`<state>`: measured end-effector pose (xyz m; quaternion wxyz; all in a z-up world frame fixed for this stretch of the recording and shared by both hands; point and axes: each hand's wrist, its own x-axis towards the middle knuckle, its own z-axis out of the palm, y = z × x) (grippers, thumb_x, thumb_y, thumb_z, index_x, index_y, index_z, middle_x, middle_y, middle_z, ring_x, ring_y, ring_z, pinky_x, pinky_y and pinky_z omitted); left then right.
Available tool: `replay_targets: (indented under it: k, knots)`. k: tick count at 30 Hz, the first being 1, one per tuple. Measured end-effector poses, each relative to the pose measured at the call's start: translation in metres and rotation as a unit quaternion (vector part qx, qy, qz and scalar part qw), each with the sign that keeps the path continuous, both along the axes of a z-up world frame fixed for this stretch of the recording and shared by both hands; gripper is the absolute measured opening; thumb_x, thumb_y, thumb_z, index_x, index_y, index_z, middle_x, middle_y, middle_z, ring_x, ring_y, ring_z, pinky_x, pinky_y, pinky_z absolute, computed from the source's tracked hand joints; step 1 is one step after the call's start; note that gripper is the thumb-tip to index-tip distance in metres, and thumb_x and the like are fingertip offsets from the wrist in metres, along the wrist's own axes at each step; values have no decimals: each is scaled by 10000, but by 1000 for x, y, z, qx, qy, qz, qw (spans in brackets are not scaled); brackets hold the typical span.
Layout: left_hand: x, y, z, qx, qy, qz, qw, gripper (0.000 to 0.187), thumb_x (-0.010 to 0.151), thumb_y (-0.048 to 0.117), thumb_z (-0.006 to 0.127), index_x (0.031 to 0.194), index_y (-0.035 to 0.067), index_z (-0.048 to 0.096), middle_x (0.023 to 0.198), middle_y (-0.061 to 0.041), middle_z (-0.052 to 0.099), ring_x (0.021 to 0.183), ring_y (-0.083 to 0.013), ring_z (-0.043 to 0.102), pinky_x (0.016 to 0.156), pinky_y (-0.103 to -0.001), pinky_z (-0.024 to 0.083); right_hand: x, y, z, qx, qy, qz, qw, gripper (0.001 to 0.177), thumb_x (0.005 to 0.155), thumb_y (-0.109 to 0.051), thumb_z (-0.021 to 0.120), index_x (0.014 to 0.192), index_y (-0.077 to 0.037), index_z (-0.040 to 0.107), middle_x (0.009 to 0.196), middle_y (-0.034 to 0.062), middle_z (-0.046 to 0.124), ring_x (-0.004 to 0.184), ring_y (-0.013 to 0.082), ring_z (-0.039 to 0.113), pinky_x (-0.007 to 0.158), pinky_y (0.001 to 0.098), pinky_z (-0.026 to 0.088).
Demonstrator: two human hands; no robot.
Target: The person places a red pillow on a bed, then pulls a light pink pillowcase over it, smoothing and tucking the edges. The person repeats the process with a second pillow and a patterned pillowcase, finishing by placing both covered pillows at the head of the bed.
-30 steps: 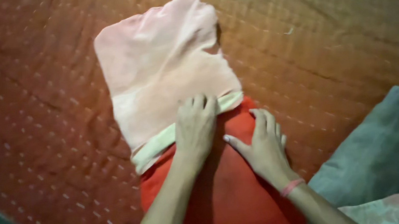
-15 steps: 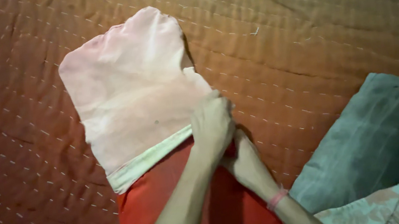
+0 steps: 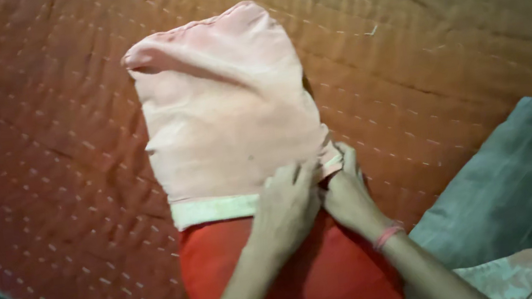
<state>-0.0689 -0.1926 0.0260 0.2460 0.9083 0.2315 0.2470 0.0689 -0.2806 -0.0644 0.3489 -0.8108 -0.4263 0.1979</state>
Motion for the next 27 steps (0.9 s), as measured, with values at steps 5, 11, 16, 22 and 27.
replay_targets:
  k: [5, 11, 16, 22, 27]
  knots:
    - [-55, 35, -8, 68, -3, 75, 995, 155, 932, 69, 653, 1080, 75, 608, 920, -152, 563, 876, -369, 573, 761, -480, 457, -7, 9, 29, -23, -25, 21, 999, 516, 883, -270, 771, 1280, -18, 560, 1554, 269, 316, 1339, 444, 436, 1110, 479, 378]
    - [-122, 66, -22, 35, 21, 286, 957, 470, 721, -119, 514, 1167, -6, 610, 1052, -238, 584, 981, -445, 563, 844, -502, 466, -75, -1, 61, -92, -193, -90, 973, 699, 928, -311, 689, 1473, 51, 442, 1546, 220, 369, 1400, 412, 370, 1043, 628, 331]
    - [-145, 60, -54, -62, -79, 373, 922, 390, 860, -114, 499, 1224, -40, 617, 1103, -265, 635, 1028, -450, 614, 874, -513, 489, -186, -11, 81, 7, -230, 171, 958, 766, 878, -427, 700, 1502, -65, 441, 1617, 200, 293, 1469, 364, 303, 1096, 615, 253]
    - [-169, 59, -77, -149, -62, 319, 934, 267, 847, -80, 440, 996, -33, 656, 909, -283, 669, 891, -460, 673, 760, -503, 533, -231, -2, 91, -82, -238, 229, 940, 989, 699, -496, 751, 1535, -122, 379, 1651, 176, 256, 1521, 389, 183, 1087, 708, 162]
    - [-185, 47, -69, -135, -46, 275, 951, 203, 869, -30, 502, 974, -6, 674, 900, -280, 668, 873, -475, 654, 746, -513, 521, -230, 21, 94, -148, -279, 230, 921, 982, 743, -502, 704, 1578, -132, 342, 1659, 112, 260, 1533, 323, 176, 1071, 708, 164]
